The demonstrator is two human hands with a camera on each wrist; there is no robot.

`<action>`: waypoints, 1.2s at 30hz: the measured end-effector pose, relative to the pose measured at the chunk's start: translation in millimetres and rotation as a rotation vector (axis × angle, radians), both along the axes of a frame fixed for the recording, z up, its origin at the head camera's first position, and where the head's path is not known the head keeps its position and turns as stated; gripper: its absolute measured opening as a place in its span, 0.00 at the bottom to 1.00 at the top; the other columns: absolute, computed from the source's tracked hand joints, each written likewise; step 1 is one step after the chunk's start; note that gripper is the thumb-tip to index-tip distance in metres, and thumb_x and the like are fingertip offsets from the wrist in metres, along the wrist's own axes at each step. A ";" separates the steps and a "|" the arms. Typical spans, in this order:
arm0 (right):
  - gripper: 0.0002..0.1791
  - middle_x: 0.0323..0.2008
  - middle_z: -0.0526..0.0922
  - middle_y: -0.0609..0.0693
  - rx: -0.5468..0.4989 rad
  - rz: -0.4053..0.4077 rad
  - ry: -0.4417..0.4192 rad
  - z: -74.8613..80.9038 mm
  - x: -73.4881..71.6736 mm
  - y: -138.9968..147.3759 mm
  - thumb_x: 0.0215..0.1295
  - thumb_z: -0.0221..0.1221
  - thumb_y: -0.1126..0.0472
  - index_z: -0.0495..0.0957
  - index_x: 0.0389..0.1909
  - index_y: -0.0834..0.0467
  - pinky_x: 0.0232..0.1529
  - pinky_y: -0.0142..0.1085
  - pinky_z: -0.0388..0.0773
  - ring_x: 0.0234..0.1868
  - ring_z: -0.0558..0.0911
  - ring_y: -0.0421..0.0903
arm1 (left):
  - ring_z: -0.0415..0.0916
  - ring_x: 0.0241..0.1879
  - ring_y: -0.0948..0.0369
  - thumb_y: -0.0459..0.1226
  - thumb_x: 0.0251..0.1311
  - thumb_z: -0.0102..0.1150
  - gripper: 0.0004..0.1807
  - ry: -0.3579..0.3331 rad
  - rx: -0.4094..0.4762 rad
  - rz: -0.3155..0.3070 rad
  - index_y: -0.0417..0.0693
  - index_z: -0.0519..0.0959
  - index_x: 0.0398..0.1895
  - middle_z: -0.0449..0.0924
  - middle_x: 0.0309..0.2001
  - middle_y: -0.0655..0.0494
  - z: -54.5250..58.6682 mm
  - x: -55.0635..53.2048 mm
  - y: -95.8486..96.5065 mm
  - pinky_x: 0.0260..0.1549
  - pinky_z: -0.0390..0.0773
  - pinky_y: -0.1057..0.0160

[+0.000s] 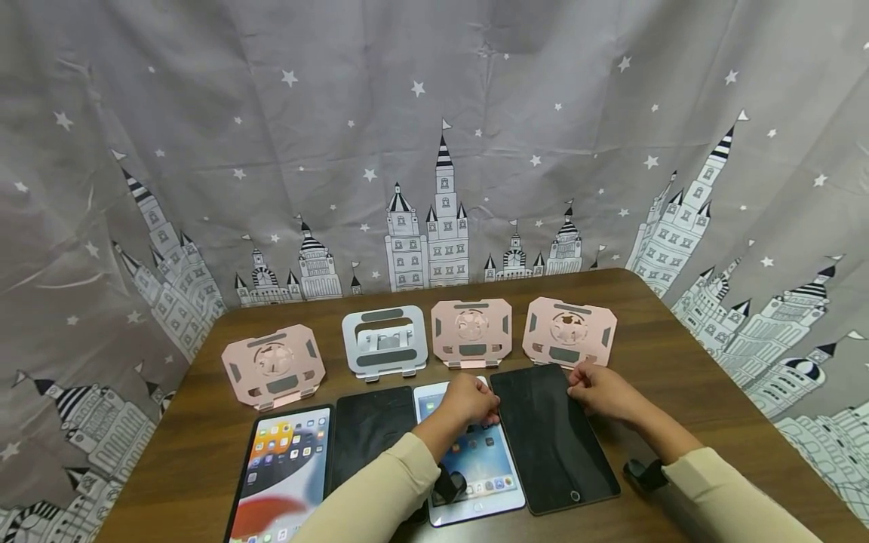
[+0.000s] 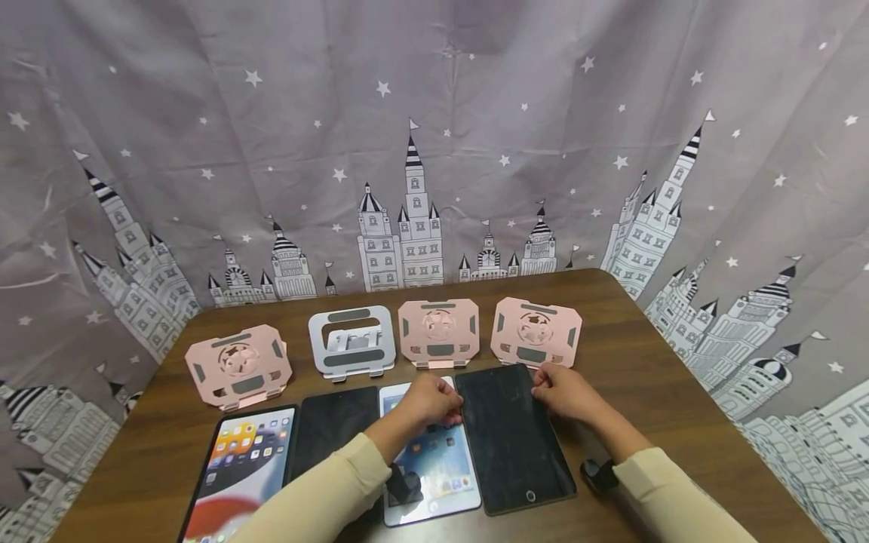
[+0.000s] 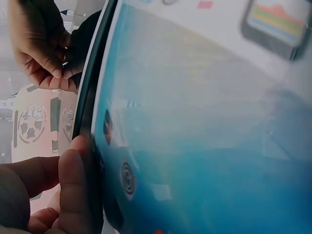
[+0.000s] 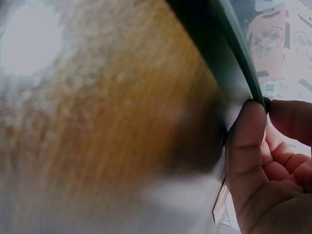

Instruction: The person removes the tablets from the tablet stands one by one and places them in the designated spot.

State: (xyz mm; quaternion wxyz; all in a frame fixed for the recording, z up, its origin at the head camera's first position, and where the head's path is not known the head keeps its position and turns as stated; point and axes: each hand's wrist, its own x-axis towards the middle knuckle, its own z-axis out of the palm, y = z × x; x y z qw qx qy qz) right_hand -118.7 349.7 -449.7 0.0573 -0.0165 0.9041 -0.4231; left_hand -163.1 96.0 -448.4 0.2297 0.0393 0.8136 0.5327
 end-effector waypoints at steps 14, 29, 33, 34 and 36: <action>0.03 0.26 0.73 0.51 0.035 -0.003 -0.061 0.5 -4.5 -2.0 0.65 0.58 0.71 0.72 0.34 0.65 0.25 0.40 0.81 0.24 0.76 0.46 | 0.72 0.10 0.66 0.26 0.58 0.64 0.13 0.013 -0.074 0.004 0.40 0.79 0.16 0.75 0.11 0.54 7.1 -4.4 -1.2 0.12 0.68 0.75; 0.05 0.27 0.73 0.52 -0.035 0.038 -0.150 5.8 1.6 4.1 0.69 0.57 0.67 0.72 0.39 0.66 0.28 0.41 0.80 0.28 0.75 0.48 | 0.74 0.15 0.66 0.31 0.59 0.64 0.08 0.013 -0.049 -0.101 0.41 0.82 0.22 0.81 0.18 0.53 6.7 3.2 -14.0 0.16 0.72 0.73; 0.10 0.31 0.75 0.53 -0.071 0.054 -0.138 12.6 11.9 7.6 0.72 0.56 0.63 0.72 0.44 0.67 0.29 0.40 0.79 0.31 0.76 0.49 | 0.75 0.20 0.63 0.36 0.61 0.65 0.06 0.119 -0.025 -0.207 0.45 0.80 0.28 0.80 0.23 0.55 10.8 18.9 -45.9 0.19 0.75 0.67; 0.11 0.32 0.76 0.54 -0.072 0.057 -0.114 14.5 14.8 7.9 0.72 0.56 0.62 0.72 0.45 0.68 0.30 0.40 0.79 0.31 0.77 0.49 | 0.75 0.22 0.62 0.38 0.61 0.65 0.06 0.160 -0.040 -0.229 0.46 0.80 0.30 0.80 0.25 0.56 13.6 22.3 -56.3 0.20 0.75 0.66; 0.12 0.34 0.78 0.54 -0.033 0.044 -0.043 18.3 20.2 6.6 0.72 0.57 0.60 0.73 0.46 0.67 0.31 0.40 0.79 0.33 0.78 0.49 | 0.76 0.27 0.61 0.40 0.62 0.64 0.06 0.238 -0.054 -0.261 0.46 0.81 0.34 0.80 0.28 0.58 19.4 28.1 -79.8 0.24 0.76 0.64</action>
